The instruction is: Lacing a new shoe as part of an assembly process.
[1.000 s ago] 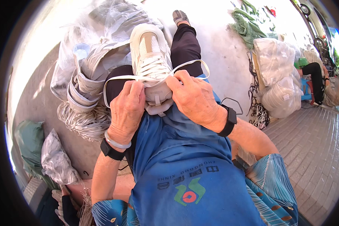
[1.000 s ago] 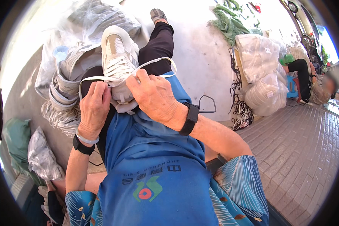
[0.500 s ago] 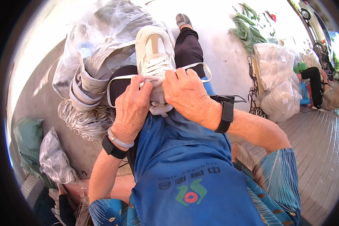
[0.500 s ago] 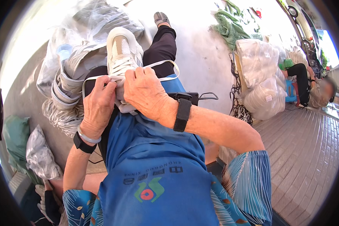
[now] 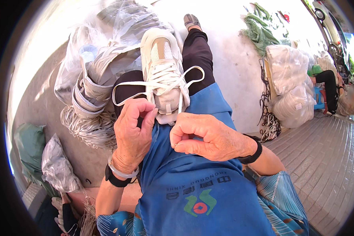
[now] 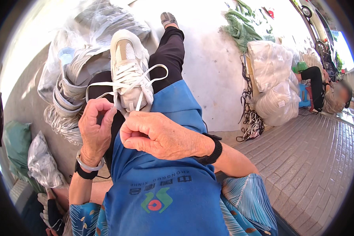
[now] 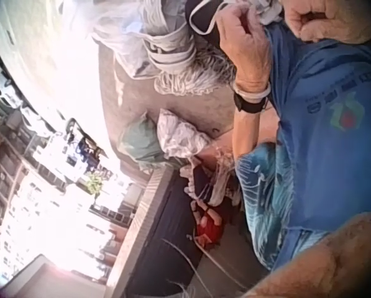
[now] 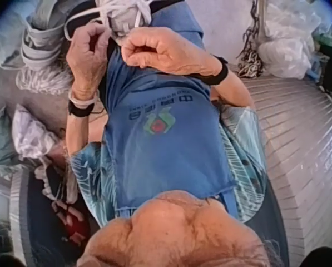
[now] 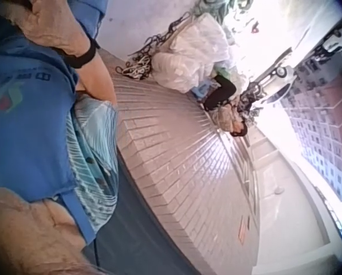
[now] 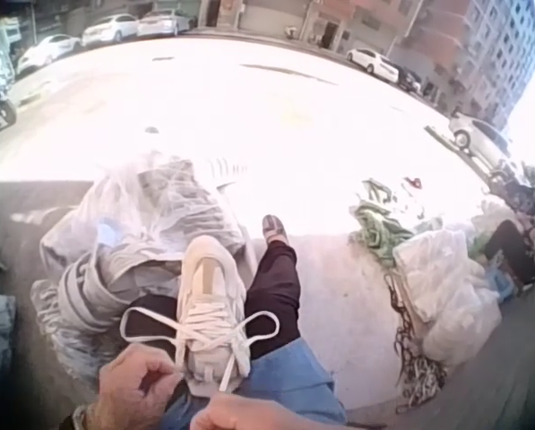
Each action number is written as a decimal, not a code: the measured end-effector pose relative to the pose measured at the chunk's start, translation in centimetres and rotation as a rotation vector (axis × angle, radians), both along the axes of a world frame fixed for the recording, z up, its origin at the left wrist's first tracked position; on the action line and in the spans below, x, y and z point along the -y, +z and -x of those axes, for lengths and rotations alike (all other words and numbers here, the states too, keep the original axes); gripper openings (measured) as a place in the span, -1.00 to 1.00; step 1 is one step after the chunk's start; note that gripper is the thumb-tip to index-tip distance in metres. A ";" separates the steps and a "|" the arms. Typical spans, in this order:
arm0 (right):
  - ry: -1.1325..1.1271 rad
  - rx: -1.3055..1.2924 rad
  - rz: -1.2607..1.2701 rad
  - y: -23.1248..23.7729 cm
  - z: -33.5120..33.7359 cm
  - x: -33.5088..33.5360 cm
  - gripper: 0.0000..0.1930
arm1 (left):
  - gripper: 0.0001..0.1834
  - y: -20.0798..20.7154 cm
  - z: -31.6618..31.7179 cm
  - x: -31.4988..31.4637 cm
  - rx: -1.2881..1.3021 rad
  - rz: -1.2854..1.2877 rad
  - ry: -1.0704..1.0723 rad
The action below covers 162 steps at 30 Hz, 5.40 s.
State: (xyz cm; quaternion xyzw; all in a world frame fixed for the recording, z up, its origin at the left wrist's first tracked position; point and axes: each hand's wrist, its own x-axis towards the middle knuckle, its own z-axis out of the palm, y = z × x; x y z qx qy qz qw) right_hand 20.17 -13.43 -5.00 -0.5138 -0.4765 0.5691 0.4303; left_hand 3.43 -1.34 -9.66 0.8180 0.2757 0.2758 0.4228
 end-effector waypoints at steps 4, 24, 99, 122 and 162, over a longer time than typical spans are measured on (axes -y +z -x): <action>-0.176 0.120 -0.196 -1.5 -1.4 0.4 -0.94 | -0.79 4.2 1.1 2.5 0.125 0.100 -0.180; 0.285 0.114 -0.238 -0.7 5.6 -0.4 -0.89 | -0.61 0.0 -0.8 0.2 -0.272 1.011 -0.169; -0.169 -0.288 0.390 -2.6 0.4 0.1 -0.58 | -0.62 4.6 2.6 2.3 -0.286 0.690 -0.600; -0.107 -0.326 0.445 -2.9 1.0 0.3 -0.44 | -0.61 4.4 2.0 2.3 -0.237 0.744 -0.719; -0.394 0.285 -0.029 -7.4 -5.4 -1.2 -0.87 | -0.82 -2.2 -3.2 -4.7 -0.278 0.275 -0.039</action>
